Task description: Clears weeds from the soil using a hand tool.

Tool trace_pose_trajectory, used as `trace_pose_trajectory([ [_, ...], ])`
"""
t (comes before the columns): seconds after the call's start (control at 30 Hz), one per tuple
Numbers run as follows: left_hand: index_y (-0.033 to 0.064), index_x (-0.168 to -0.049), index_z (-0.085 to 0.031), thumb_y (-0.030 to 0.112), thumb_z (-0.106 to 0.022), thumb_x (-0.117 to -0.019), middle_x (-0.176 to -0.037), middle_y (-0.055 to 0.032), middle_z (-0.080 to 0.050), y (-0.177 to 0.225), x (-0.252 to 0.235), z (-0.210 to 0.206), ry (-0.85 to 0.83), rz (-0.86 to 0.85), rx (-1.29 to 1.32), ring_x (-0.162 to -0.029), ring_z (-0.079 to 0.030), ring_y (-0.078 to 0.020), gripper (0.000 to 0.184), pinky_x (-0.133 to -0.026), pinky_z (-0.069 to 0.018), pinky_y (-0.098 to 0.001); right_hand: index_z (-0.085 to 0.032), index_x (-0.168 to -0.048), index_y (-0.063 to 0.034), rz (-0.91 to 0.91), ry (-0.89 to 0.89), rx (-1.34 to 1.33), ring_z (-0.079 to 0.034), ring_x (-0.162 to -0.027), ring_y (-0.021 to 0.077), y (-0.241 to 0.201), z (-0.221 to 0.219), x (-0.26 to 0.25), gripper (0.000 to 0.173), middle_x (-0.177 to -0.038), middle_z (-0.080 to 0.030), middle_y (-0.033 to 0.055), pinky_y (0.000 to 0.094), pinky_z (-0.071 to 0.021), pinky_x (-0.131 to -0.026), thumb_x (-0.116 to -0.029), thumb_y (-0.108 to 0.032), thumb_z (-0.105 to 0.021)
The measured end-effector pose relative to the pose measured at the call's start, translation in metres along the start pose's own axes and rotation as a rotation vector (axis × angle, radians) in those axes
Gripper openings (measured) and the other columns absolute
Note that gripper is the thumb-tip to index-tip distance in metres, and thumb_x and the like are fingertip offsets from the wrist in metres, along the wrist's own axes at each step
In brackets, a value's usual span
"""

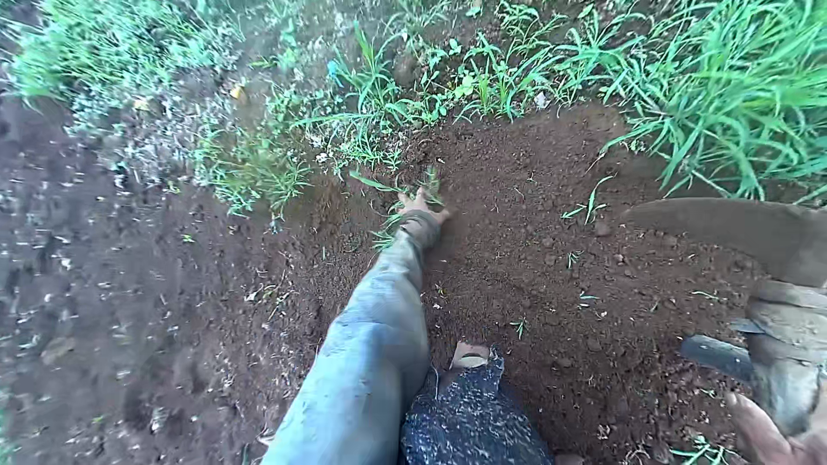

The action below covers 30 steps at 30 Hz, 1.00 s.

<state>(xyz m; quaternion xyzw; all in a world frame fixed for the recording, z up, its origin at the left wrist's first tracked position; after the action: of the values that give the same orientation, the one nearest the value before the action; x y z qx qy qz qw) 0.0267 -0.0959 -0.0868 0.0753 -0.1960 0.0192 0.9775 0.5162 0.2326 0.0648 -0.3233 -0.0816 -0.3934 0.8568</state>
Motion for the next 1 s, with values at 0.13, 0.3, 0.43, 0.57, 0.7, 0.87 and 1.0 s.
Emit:
trace_pose_trajectory([
  [0.13,0.0221,-0.145,-0.059,0.043,-0.081,-0.0843,-0.154,-0.0271,-0.046,0.076,0.082,-0.063,-0.23,-0.145,-0.095,-0.135,-0.052,-0.0497,0.068,-0.105,-0.0462,-0.0705,-0.033,-0.146,0.0168,0.04,0.005,0.034,-0.066,-0.099,0.0559,-0.017,-0.005,-0.003,0.076,-0.116,-0.061,0.0422,0.0687,-0.0503,-0.086,-0.093,-0.03,-0.062],
  [0.3,0.0131,-0.147,-0.057,0.033,-0.078,-0.0913,-0.134,-0.0242,-0.066,0.166,0.169,-0.084,-0.552,-0.486,-0.188,-0.127,-0.063,-0.0424,0.063,-0.106,-0.0471,-0.0672,-0.04,-0.144,0.01,0.006,0.108,0.025,-0.068,-0.08,0.0529,-0.027,0.013,-0.009,0.074,-0.096,-0.068,0.0339,0.0698,-0.0512,-0.069,-0.0894,-0.034,-0.063],
  [0.43,0.0198,-0.153,-0.051,0.047,-0.079,-0.0877,-0.151,-0.0227,-0.053,0.279,0.18,-0.075,-0.53,-0.833,-0.408,-0.137,-0.053,-0.0417,0.076,-0.11,-0.0435,-0.0659,-0.039,-0.145,0.0122,-0.019,0.166,0.022,-0.068,-0.083,0.0508,-0.025,0.025,-0.007,0.077,-0.101,-0.067,0.0344,0.0678,-0.0514,-0.071,-0.0892,-0.036,-0.061],
  [0.57,0.033,-0.157,-0.044,0.079,-0.075,-0.0719,-0.17,-0.0235,-0.023,0.325,0.156,-0.149,-0.407,-0.883,-0.557,-0.148,-0.031,-0.0553,0.102,-0.104,-0.0377,-0.0804,-0.044,-0.143,0.0088,-0.028,0.22,0.038,-0.071,-0.08,0.0415,-0.009,0.017,-0.011,0.075,-0.097,-0.071,0.0271,0.0596,-0.056,-0.072,-0.0903,-0.04,-0.063],
  [0.7,0.029,-0.148,-0.055,0.07,-0.086,-0.0652,-0.162,-0.0192,-0.04,0.254,0.214,-0.175,-0.5,-0.948,-0.585,-0.14,-0.043,-0.0524,0.097,-0.097,-0.0473,-0.0766,-0.043,-0.142,0.0081,-0.073,0.121,0.024,-0.07,-0.082,0.0477,-0.015,0.017,-0.007,0.07,-0.096,-0.069,0.0298,0.0653,-0.0528,-0.071,-0.0897,-0.032,-0.064],
  [0.87,0.0244,-0.148,-0.056,0.037,-0.087,-0.079,-0.148,-0.0222,-0.055,0.121,0.208,-0.141,-0.628,-0.747,-0.806,-0.123,-0.06,-0.0482,0.077,-0.095,-0.0504,-0.0718,-0.04,-0.145,0.0086,-0.053,0.129,0.022,-0.069,-0.08,0.0514,-0.011,0.022,0.005,0.071,-0.096,-0.069,0.032,0.0682,-0.0518,-0.07,-0.091,-0.031,-0.065],
  [1.0,0.0186,-0.151,-0.053,0.028,-0.081,-0.087,-0.133,-0.0233,-0.067,0.082,0.165,-0.044,-0.61,-0.519,-0.678,-0.125,-0.063,-0.0435,0.071,-0.104,-0.0467,-0.0687,-0.036,-0.147,0.0115,-0.015,0.117,0.034,-0.067,-0.087,0.0567,-0.022,0.024,0.01,0.073,-0.104,-0.066,0.0381,0.0713,-0.0494,-0.075,-0.0924,-0.029,-0.063],
])
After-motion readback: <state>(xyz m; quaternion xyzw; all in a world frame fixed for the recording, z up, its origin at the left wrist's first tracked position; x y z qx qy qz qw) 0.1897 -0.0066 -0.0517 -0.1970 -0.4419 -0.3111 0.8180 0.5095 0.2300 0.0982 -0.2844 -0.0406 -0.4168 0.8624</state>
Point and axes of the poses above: each hand's wrist, its own x-axis away from the middle knuckle, its own z-axis out of the back of the hand, y = z × x, the point moved 10 cm from there along -x, towards the middle knuckle
